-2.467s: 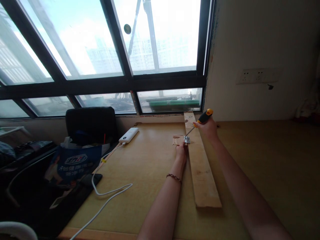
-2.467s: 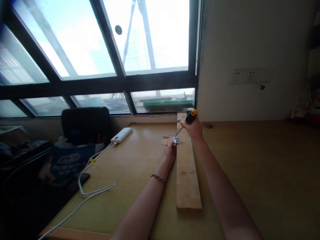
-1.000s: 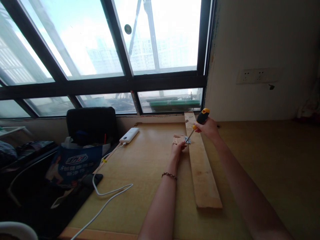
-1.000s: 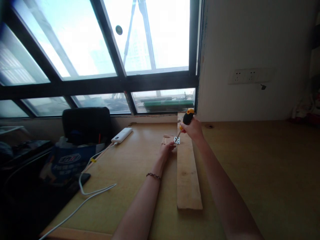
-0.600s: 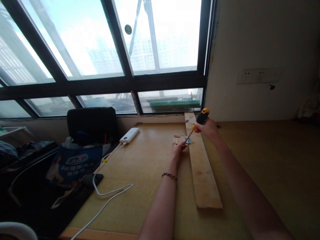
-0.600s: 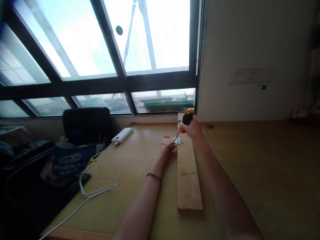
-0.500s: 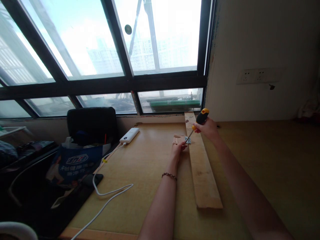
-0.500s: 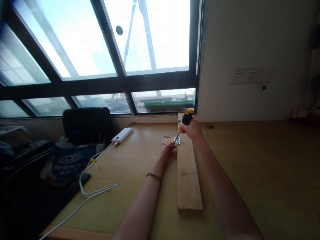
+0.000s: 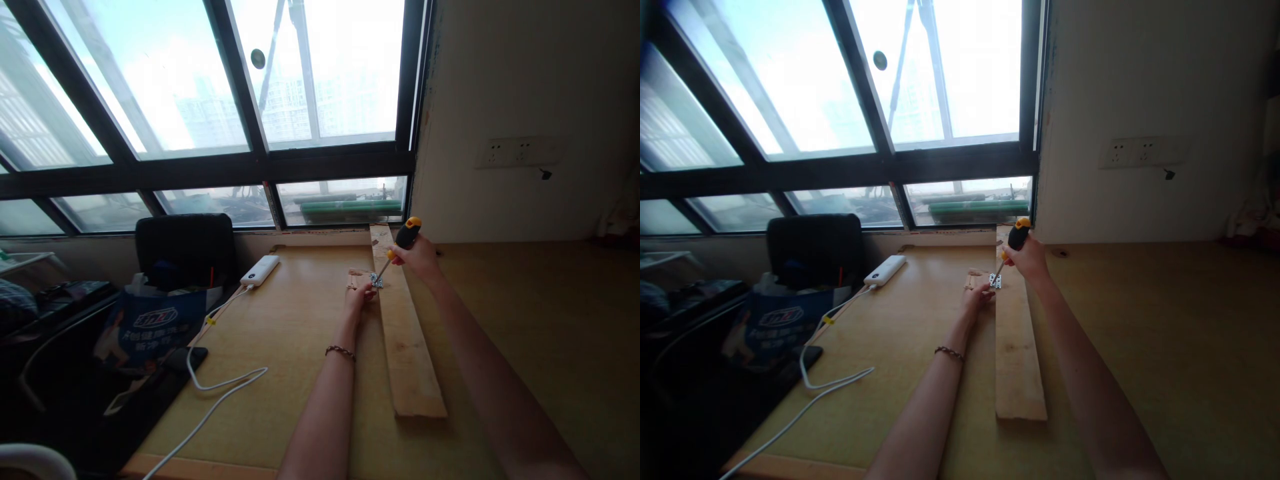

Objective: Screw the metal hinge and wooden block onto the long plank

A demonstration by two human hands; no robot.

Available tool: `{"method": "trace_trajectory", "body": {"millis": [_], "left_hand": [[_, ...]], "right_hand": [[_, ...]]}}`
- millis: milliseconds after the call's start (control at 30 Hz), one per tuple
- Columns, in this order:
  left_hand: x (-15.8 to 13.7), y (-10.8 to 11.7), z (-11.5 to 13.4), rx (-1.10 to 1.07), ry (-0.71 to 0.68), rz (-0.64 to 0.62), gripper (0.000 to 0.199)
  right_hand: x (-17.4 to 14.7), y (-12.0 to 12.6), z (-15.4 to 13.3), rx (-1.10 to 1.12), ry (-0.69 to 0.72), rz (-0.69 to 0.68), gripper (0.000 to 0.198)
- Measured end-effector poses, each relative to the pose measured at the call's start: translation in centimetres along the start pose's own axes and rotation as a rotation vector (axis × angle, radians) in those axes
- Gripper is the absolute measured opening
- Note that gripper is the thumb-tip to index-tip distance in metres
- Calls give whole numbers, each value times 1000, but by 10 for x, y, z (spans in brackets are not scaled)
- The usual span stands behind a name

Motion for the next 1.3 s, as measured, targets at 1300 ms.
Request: {"method": "trace_trajectory", "body": {"millis": [1300], "left_hand": [[0,0,10,161,-102,31,18]], "right_hand": [[-2,-1,-7,-72,4,-4,42]]}}
Point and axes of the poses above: each hand's wrist, its own x-axis towards the middle knuckle, its own y-axis out of the back of the hand, z = x × y, the point moved 10 cm from there along x, towards the middle knuckle, and after that the axes turned 8 degrees about -x, right-handed, at the moved point
